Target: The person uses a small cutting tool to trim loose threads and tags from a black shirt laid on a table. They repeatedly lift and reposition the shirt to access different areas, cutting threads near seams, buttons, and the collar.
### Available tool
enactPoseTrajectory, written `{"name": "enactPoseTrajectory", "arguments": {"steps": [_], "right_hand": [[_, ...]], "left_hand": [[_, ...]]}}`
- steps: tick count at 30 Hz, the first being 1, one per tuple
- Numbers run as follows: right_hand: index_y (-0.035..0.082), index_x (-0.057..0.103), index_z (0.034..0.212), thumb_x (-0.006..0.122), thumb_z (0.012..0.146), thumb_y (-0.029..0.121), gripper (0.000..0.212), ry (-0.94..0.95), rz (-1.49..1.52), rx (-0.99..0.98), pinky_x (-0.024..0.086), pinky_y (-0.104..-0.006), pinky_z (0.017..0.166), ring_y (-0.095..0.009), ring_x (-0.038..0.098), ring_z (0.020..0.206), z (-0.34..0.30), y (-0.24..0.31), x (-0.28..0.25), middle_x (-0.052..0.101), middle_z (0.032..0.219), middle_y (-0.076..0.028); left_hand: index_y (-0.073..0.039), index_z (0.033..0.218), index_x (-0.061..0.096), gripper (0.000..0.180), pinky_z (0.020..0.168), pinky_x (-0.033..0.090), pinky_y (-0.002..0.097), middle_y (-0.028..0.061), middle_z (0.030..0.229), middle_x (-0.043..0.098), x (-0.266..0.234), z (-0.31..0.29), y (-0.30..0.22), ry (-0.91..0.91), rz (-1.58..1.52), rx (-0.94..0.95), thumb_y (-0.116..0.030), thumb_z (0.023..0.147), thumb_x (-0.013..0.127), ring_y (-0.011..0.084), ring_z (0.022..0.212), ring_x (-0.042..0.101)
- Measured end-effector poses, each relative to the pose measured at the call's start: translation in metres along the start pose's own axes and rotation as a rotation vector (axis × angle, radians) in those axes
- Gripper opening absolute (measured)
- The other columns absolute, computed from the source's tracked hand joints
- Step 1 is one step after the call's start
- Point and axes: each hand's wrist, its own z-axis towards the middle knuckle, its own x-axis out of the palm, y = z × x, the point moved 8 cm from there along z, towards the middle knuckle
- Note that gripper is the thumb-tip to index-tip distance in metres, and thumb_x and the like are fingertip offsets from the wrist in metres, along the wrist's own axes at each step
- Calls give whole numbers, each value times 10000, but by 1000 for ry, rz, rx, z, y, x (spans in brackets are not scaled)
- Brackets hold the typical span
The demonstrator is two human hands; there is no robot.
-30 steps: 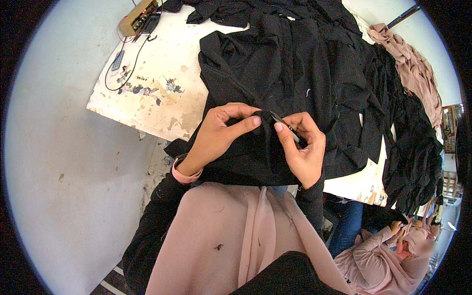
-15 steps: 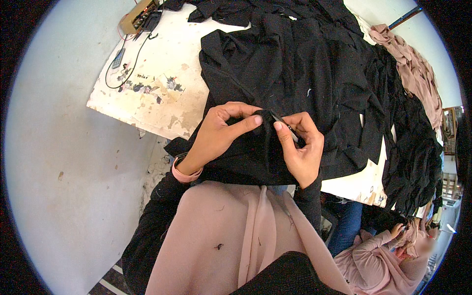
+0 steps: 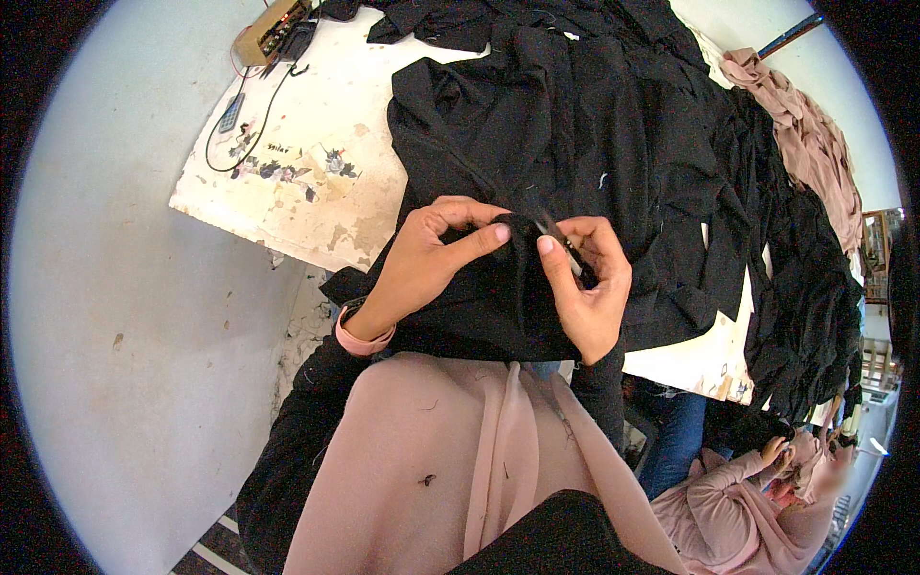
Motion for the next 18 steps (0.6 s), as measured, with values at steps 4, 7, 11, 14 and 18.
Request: {"name": "enactPoseTrajectory", "arguments": {"steps": [4, 7, 11, 14, 18], "right_hand": [[18, 646, 1024, 816, 815, 171, 310, -60, -202, -152, 530, -292, 727, -178, 679, 766, 6, 6, -3, 707, 854, -79], [46, 638, 1029, 757, 833, 88, 234, 51, 41, 42, 536, -308, 711, -239, 714, 785, 8, -14, 14, 713, 886, -109], [50, 638, 998, 664, 771, -13, 237, -1, -203, -305, 519, -333, 665, -302, 681, 745, 2, 14, 22, 682, 879, -128], [74, 645, 971, 665, 716, -5, 268, -113, -421, -507, 480, -353, 605, -278, 647, 679, 1, 32, 17, 674, 865, -93], [100, 649, 955, 691, 694, 22, 275, -145, -512, -555, 443, -360, 566, -282, 609, 628, 10, 27, 16, 678, 869, -67]], "left_hand": [[-35, 1041, 682, 238, 897, 423, 297, 31, 910, 641, -11, -2, -5, -107, -129, 43, -210, 888, 739, 147, 973, 518], [-57, 1042, 610, 279, 913, 419, 282, 47, 938, 575, -6, -11, -31, -114, 331, 291, -144, 816, 750, 184, 971, 540], [-45, 1028, 626, 303, 865, 449, 325, 76, 911, 560, 2, -15, -39, -163, 680, 366, -64, 749, 742, 245, 934, 547], [-4, 1116, 653, 360, 795, 496, 341, 99, 968, 647, 1, -8, -23, -88, 658, 239, 37, 759, 649, 207, 896, 608], [13, 1273, 602, 516, 881, 537, 335, 99, 1201, 673, 19, -14, 20, 290, -204, -255, 112, 775, 511, 202, 1016, 670]]}}
